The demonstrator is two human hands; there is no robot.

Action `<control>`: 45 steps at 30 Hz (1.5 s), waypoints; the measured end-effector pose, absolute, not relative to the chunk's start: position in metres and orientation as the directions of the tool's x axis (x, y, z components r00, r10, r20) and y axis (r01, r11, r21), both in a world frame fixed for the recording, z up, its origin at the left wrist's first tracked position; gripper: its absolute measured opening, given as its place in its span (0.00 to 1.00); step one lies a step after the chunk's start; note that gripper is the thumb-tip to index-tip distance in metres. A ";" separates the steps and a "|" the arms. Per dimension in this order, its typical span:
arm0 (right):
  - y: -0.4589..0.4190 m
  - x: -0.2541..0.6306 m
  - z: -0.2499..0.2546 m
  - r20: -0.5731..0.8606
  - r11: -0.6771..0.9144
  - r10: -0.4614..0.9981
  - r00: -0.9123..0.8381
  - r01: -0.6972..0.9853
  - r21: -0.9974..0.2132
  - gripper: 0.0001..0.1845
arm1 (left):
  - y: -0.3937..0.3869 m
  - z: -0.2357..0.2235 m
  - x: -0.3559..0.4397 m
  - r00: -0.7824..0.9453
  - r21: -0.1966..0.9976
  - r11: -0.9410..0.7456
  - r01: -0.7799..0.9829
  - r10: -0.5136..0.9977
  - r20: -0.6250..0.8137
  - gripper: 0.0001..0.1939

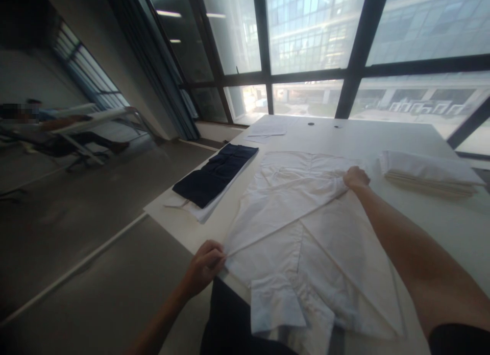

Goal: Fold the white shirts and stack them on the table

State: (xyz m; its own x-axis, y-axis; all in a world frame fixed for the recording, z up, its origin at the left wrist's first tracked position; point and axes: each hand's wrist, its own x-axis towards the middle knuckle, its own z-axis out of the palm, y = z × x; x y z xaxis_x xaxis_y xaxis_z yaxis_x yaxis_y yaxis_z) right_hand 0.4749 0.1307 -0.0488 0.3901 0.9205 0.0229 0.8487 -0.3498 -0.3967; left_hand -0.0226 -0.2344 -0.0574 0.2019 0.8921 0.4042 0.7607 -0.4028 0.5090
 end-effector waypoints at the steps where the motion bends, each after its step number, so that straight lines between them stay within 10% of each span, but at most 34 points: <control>1: 0.126 0.468 -0.047 0.077 -0.330 0.921 0.383 0.869 -0.369 0.20 | -0.231 -0.054 -0.025 0.201 0.509 -0.401 0.762 0.893 0.404 0.06; 5: 0.101 0.409 -0.041 0.297 -0.010 0.950 0.095 0.962 -0.275 0.24 | -0.192 -0.036 -0.022 0.105 0.515 -0.365 0.776 0.879 0.465 0.10; 16: -0.022 0.201 -0.066 0.221 0.666 0.743 -0.631 0.671 -0.325 0.34 | -0.103 -0.070 0.032 0.316 0.233 -0.357 0.905 0.929 0.193 0.24; 28: -0.032 0.204 -0.078 0.211 0.699 0.714 -0.668 0.662 -0.270 0.35 | -0.045 -0.069 -0.044 0.022 0.507 -0.177 0.843 0.955 0.297 0.17; 45: -0.034 0.207 -0.080 0.193 0.736 0.676 -0.711 0.636 -0.234 0.37 | -0.005 -0.049 -0.027 0.008 0.426 -0.097 0.899 0.978 0.207 0.03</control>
State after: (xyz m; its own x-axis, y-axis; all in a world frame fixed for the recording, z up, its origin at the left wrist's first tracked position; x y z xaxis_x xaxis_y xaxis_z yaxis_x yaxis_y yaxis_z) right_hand 0.2067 -0.0336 -0.0799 -0.7112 0.6759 0.1930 0.6356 0.7356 -0.2343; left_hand -0.0274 -0.0047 -0.0490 0.0077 0.9783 0.2071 0.8993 -0.0973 0.4264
